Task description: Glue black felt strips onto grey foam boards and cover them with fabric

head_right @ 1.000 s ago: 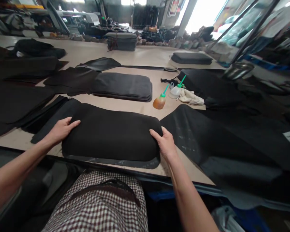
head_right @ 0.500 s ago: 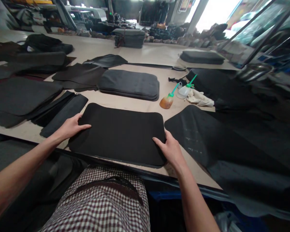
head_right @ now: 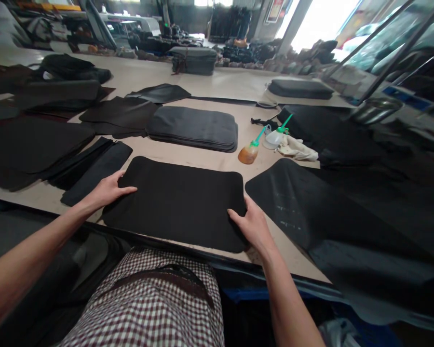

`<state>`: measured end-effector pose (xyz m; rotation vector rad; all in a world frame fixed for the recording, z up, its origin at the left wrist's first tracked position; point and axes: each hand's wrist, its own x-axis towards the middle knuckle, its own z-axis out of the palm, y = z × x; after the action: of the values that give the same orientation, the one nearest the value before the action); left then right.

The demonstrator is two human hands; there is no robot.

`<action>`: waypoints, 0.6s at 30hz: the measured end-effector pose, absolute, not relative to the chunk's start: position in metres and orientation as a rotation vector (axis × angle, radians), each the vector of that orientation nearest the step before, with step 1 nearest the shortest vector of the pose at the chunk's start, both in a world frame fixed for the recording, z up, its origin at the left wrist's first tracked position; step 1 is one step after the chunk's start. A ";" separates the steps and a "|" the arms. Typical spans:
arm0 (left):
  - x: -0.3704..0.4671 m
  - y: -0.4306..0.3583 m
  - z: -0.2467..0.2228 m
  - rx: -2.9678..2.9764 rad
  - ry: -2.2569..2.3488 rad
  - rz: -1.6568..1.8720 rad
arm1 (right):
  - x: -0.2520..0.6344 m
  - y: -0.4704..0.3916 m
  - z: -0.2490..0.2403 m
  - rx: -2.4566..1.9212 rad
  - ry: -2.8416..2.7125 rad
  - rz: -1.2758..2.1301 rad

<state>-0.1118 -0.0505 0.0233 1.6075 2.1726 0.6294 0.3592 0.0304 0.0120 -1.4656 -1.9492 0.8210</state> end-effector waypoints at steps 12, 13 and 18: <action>-0.107 -0.053 0.029 1.655 2.372 0.194 | 0.352 0.023 0.015 -1.730 -2.181 0.345; -0.106 -0.054 0.029 1.694 2.423 0.145 | 0.353 0.023 0.016 -1.777 -2.201 0.231; -0.096 -0.061 0.027 2.116 2.537 0.122 | 0.358 0.055 0.020 -1.701 -2.070 0.149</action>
<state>-0.0959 -0.0608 0.0269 2.1162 2.5369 0.1220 0.3585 0.0555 0.0200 -1.7015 -2.0704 0.1486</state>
